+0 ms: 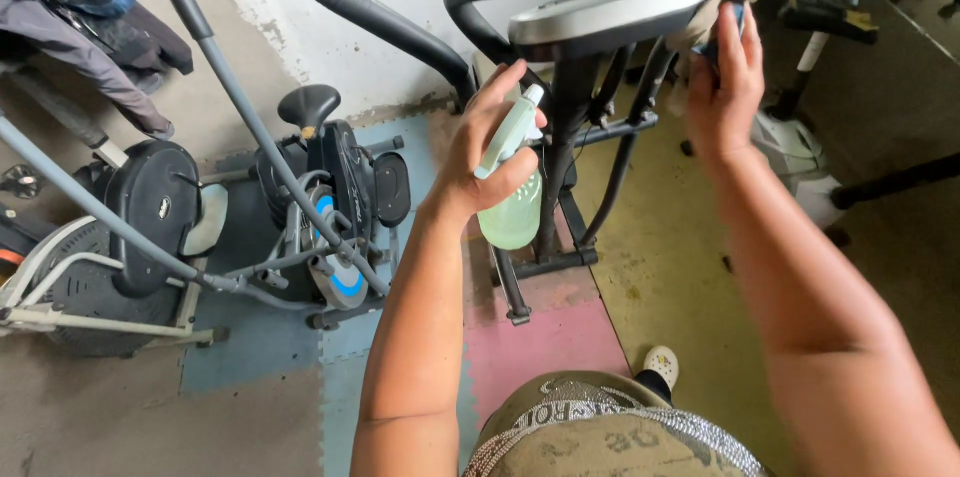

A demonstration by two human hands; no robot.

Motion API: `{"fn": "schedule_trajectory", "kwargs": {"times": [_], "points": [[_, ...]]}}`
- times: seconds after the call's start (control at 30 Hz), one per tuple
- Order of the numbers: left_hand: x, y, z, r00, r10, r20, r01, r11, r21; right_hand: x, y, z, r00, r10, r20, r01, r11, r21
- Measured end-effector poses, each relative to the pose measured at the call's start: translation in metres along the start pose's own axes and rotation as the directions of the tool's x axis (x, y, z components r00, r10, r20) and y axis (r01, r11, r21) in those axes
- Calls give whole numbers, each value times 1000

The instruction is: Cleaning and sanitizing elliptical machines in a gym using a spray bottle and a rag.

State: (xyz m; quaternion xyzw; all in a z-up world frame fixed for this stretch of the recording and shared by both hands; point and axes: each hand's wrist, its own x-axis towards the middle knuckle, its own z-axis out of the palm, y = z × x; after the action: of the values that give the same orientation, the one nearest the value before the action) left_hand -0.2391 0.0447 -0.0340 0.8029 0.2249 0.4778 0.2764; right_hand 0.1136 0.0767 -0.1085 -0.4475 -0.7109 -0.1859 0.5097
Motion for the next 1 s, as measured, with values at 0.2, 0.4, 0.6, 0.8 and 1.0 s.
{"fn": "schedule_trajectory", "kwargs": {"times": [0.2,0.4,0.6,0.8,1.0], "points": [[-2,1,16,999,-28,-31,27,999,-18,-23,-53,106,909,371,-188,-274,874,403],[-15,-17,26,997,-45,-62,47,998,31,-34,-61,172,812,565,-145,-492,797,351],[-36,-27,22,990,-119,-75,124,990,70,-97,-86,147,917,386,99,-393,918,54],[-39,-33,21,981,-173,-88,179,982,64,-51,-104,133,963,190,191,-206,977,63],[-35,-30,20,992,-96,-84,103,991,83,-6,-112,126,927,-55,371,76,996,-43]]}}
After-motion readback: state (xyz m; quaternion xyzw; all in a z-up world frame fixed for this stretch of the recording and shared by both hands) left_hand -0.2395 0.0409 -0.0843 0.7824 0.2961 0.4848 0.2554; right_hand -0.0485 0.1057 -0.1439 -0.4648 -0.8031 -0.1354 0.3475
